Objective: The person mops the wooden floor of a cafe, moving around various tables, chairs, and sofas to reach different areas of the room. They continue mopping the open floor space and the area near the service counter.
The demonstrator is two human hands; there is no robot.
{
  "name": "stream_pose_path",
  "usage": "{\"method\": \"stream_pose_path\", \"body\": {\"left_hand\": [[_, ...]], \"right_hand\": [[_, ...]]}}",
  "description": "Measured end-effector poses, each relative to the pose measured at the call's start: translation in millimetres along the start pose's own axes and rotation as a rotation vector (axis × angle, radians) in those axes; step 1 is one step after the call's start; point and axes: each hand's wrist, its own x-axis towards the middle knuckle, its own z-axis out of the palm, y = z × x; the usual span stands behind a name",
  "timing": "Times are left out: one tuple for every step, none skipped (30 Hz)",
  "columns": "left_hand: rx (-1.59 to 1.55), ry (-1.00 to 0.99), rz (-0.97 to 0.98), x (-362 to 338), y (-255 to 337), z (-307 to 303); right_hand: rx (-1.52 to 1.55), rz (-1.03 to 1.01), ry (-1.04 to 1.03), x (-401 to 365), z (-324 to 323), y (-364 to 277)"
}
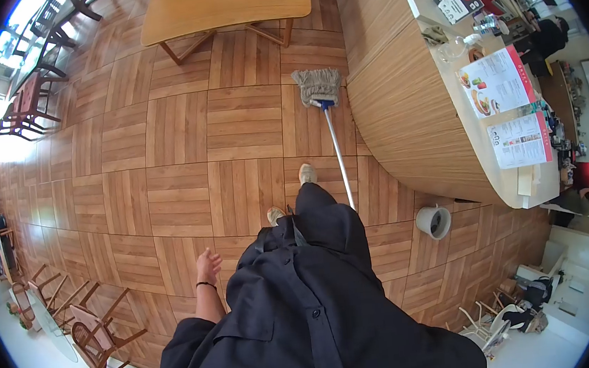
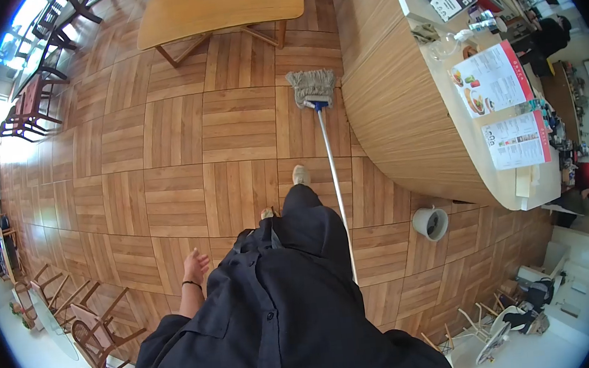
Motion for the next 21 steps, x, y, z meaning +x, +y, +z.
{"method": "stream_pose_path", "body": {"left_hand": [[-0.017,-0.014,-0.031,3,-10,-7],[-0.032,-0.028,-0.062,6,-18,-11],[-0.050,-0.044,-0.092,12,-22,-13],[-0.047,-0.058,-0.087,11,-18,-11],[-0.042,-0.070,-0.083,7,-12,-11],[-0.034,-0.082,-0.078,4,-3,-12],[-0.028,-0.081,-0.045,6,9,-13],[-0.020,-0.082,-0.009,9,22,-13],[-0.012,-0.083,0.026,14,37,-13],[-0.001,-0.076,0.073,15,55,-13],[0.010,-0.067,0.119,16,77,-15],[0.020,-0.057,0.168,17,99,-19],[0.006,-0.078,0.207,16,123,-24],[0.001,-0.059,0.253,14,142,-32],[-0.005,-0.037,0.296,11,160,-41],[-0.010,-0.012,0.338,6,179,-50],[-0.010,0.032,0.329,-2,194,-62],[-0.021,0.058,0.328,-10,203,-77],[-0.029,0.081,0.326,-19,210,-92],[-0.026,0.121,0.312,-28,217,-105],[-0.020,0.159,0.300,-35,224,-118]], "right_hand": [[0.011,-0.017,-0.011,1,1,-16],[0.017,-0.033,-0.023,3,2,-31],[0.032,-0.052,-0.031,7,3,-48],[0.045,-0.073,-0.047,12,0,-70],[0.062,-0.095,-0.061,18,-2,-92],[0.081,-0.117,-0.077,26,-5,-117],[0.108,-0.139,-0.092,35,-9,-145],[0.136,-0.166,-0.109,43,-15,-177],[0.181,-0.196,-0.126,55,-24,-215],[0.239,-0.224,-0.145,68,-38,-261],[0.299,-0.241,-0.165,77,-52,-311],[0.381,-0.215,-0.180,69,-72,-375],[0.480,-0.250,-0.222,81,-90,-426],[0.478,-0.305,-0.204,88,-111,-479],[0.563,-0.292,-0.177,84,-130,-536],[0.614,-0.318,-0.202,96,-147,-584],[0.643,-0.257,-0.306,96,-170,-632],[0.652,-0.345,-0.346,102,-184,-671],[0.707,-0.375,-0.338,106,-192,-709],[0.696,-0.395,-0.273,110,-196,-744],[0.688,-0.414,-0.206,113,-196,-773]]}}
